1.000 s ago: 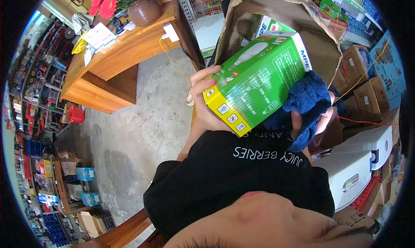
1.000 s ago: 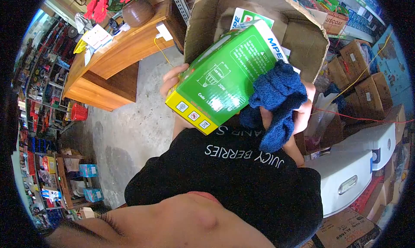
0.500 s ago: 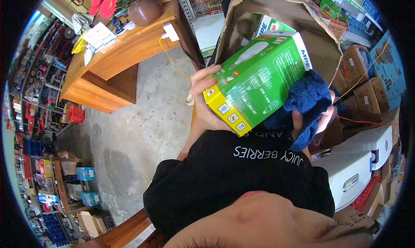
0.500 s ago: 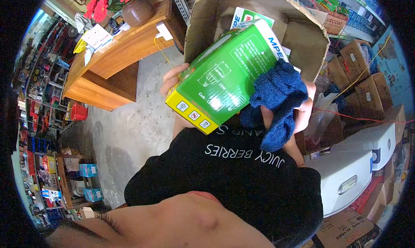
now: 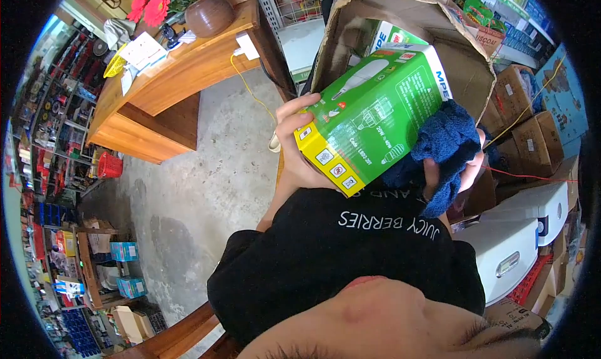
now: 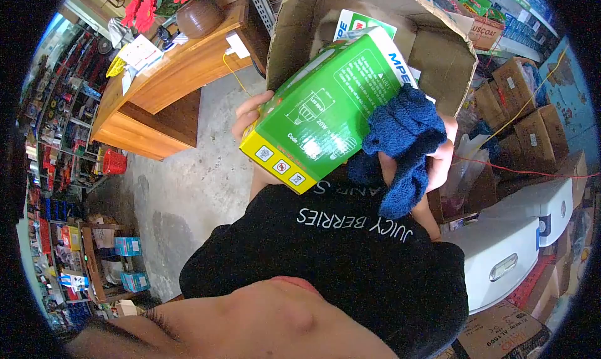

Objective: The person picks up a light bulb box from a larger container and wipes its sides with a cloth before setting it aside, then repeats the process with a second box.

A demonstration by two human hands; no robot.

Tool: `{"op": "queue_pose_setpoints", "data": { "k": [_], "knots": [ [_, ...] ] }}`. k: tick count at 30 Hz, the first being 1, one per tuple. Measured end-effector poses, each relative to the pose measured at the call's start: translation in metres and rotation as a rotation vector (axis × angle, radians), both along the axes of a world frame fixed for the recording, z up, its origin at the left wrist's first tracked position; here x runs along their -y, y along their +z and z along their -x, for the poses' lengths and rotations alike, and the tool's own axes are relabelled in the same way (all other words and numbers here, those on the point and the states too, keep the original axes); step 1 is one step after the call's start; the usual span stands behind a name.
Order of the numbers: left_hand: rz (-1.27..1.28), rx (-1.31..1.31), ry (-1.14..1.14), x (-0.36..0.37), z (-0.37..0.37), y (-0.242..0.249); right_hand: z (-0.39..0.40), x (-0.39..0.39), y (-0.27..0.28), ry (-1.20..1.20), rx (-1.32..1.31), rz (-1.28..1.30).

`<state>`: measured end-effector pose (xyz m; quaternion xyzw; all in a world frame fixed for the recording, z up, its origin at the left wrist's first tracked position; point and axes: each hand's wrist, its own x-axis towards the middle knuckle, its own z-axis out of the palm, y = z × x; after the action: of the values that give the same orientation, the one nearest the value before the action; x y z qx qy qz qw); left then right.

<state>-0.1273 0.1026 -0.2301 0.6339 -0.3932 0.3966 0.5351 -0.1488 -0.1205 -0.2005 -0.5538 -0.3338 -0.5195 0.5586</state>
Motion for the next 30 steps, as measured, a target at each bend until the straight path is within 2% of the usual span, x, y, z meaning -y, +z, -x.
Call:
{"op": "queue_pose_setpoints", "data": {
  "k": [8,11,14,16,20,24,27,28,30],
  "knots": [
    [-0.017,0.019,0.057,0.0,0.0,0.002,0.002,0.002,0.003,-0.004,-0.019,0.048],
    [-0.016,0.015,0.032,0.0,0.001,0.003,0.001,0.001,0.002,0.011,0.011,-0.007],
    [-0.013,0.011,0.035,0.0,0.001,0.002,0.004,0.002,0.001,-0.072,-0.053,0.098],
    [-0.024,0.011,0.027,-0.002,0.001,0.003,0.001,-0.006,-0.004,0.086,-0.078,-0.224],
    [-0.045,0.011,0.059,-0.001,0.001,0.004,0.004,-0.002,-0.008,0.111,-0.19,-0.291],
    [-0.043,-0.005,0.078,0.0,0.005,0.003,0.002,-0.004,-0.008,-0.02,-0.114,0.015],
    [-0.037,-0.176,0.276,0.002,0.005,-0.006,0.009,0.007,-0.023,0.191,-0.332,0.252],
    [-0.026,-0.143,0.259,0.002,0.005,-0.005,0.013,0.011,-0.025,0.274,-0.404,0.324],
    [-0.003,-0.078,0.225,0.004,0.006,0.007,0.014,0.007,-0.019,0.283,-0.372,0.364]
  ]
}}
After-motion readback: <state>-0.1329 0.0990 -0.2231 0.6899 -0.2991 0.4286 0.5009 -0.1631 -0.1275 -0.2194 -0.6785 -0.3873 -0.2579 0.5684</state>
